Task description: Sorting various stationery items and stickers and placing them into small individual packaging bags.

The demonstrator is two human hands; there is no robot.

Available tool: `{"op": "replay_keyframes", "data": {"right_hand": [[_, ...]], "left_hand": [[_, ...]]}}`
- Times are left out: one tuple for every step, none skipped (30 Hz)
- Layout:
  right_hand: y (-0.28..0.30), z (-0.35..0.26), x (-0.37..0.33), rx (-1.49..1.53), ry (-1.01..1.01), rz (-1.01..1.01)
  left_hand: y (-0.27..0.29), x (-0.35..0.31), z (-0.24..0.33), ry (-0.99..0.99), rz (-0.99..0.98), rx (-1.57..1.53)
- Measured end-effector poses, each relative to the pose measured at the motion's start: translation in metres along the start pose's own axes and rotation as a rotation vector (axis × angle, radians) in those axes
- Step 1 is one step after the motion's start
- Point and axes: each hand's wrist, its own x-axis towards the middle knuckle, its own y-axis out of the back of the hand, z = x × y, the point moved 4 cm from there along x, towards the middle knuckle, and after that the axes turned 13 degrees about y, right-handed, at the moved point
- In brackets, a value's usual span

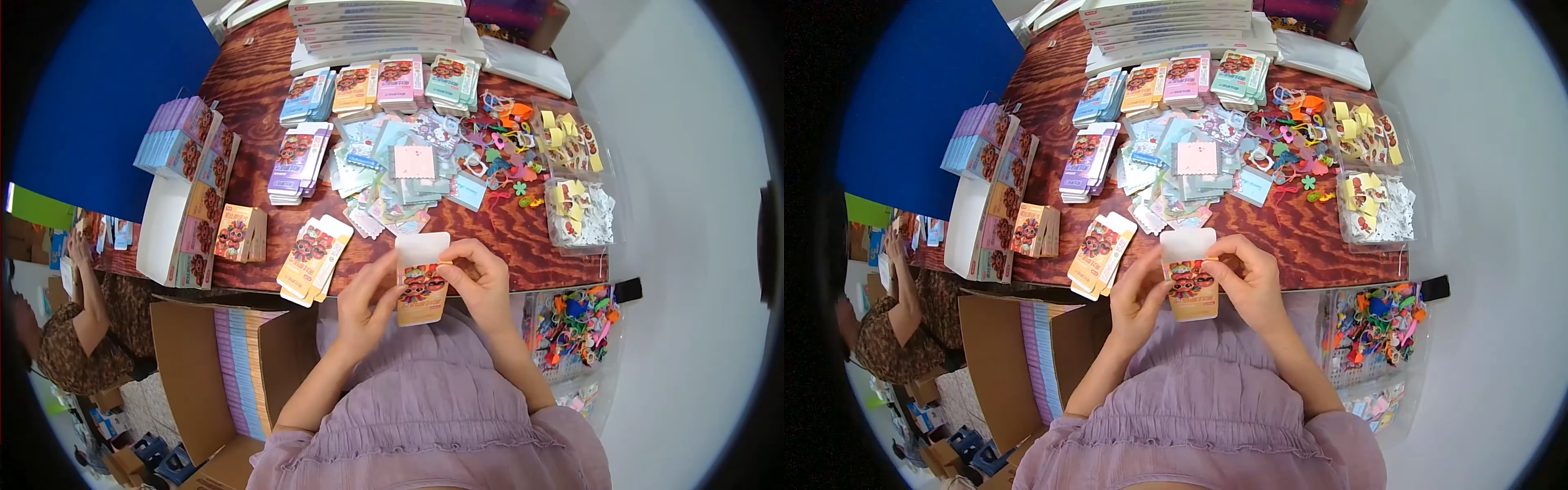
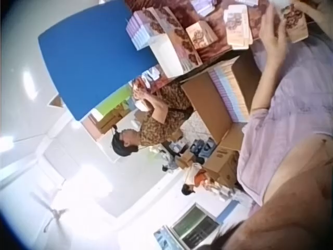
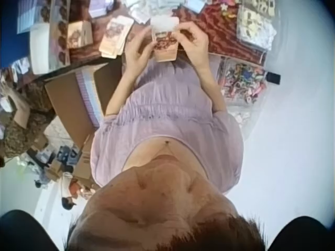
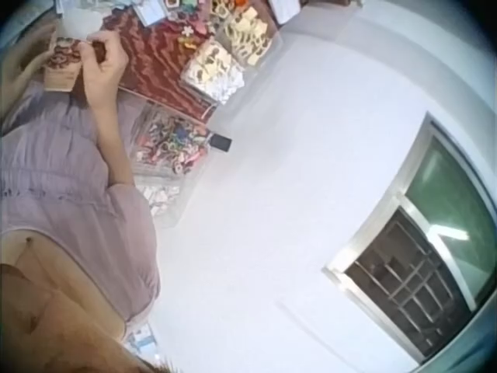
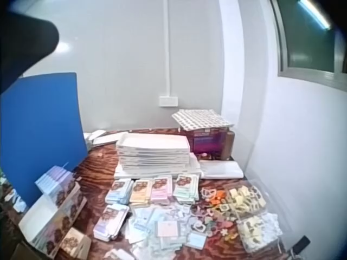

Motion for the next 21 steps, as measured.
{"op": "replay_keyframes", "data": {"right_hand": [[0.003, 0.003, -0.001, 0.02, 0.025, -0.06], [0.003, 0.004, -0.001, 0.041, 0.05, -0.12], [-0.001, 0.0, -0.001, 0.039, 0.048, -0.12], [-0.006, -0.008, -0.001, 0.042, 0.01, -0.048], [-0.008, -0.011, -0.002, 0.044, -0.028, 0.025], [-0.006, -0.01, -0.002, 0.045, -0.029, 0.022], [-0.006, -0.008, -0.003, -0.003, -0.023, -0.062], [-0.006, -0.006, -0.004, -0.051, -0.017, -0.145], [-0.005, -0.005, -0.003, -0.051, -0.019, -0.145], [-0.005, -0.004, -0.003, 0.004, -0.007, -0.172], [-0.007, -0.003, -0.003, 0.058, 0.004, -0.199], [-0.007, 0.0, -0.005, 0.057, 0.003, -0.196], [-0.007, 0.007, -0.009, 0.088, -0.055, -0.154], [-0.007, 0.011, -0.012, 0.12, -0.113, -0.112], [-0.01, 0.01, -0.012, 0.119, -0.113, -0.113], [-0.01, 0.01, -0.013, 0.067, -0.129, -0.077], [-0.01, 0.009, -0.013, 0.015, -0.145, -0.041], [-0.009, 0.006, -0.012, 0.015, -0.146, -0.042], [-0.008, 0.001, -0.009, -0.032, -0.121, -0.119], [-0.008, -0.001, -0.008, -0.079, -0.096, -0.197], [-0.004, 0.001, -0.007, -0.079, -0.095, -0.197]], "left_hand": [[0.004, 0.001, 0.006, -0.161, -0.046, 0.314], [0.002, -0.001, 0.01, -0.322, -0.093, 0.628], [0.004, 0.0, 0.006, -0.255, -0.107, 0.596], [0.006, 0.002, 0.006, -0.254, -0.108, 0.594], [0.008, 0.005, 0.006, -0.224, -0.134, 0.569], [0.01, 0.006, 0.006, -0.195, -0.155, 0.546], [0.012, 0.005, 0.004, -0.193, -0.152, 0.545], [0.013, 0.006, -0.001, -0.176, -0.175, 0.514], [0.014, 0.006, -0.004, -0.159, -0.2, 0.482], [0.013, 0.004, -0.005, -0.157, -0.2, 0.482], [0.012, 0.003, -0.009, -0.063, -0.195, 0.387], [0.011, 0.003, -0.013, 0.031, -0.193, 0.291], [0.009, 0.003, -0.012, 0.033, -0.196, 0.291], [0.006, 0.003, -0.01, -0.003, -0.222, 0.396], [0.003, 0.003, -0.01, -0.04, -0.244, 0.499], [0.003, 0.004, -0.01, -0.041, -0.244, 0.499], [0.004, 0.005, -0.013, 0.009, -0.243, 0.441], [0.005, 0.006, -0.015, 0.06, -0.241, 0.384], [0.005, 0.006, -0.014, 0.06, -0.24, 0.384], [0.005, 0.005, -0.011, 0.076, -0.253, 0.356], [0.005, 0.005, -0.009, 0.09, -0.266, 0.327]]}}
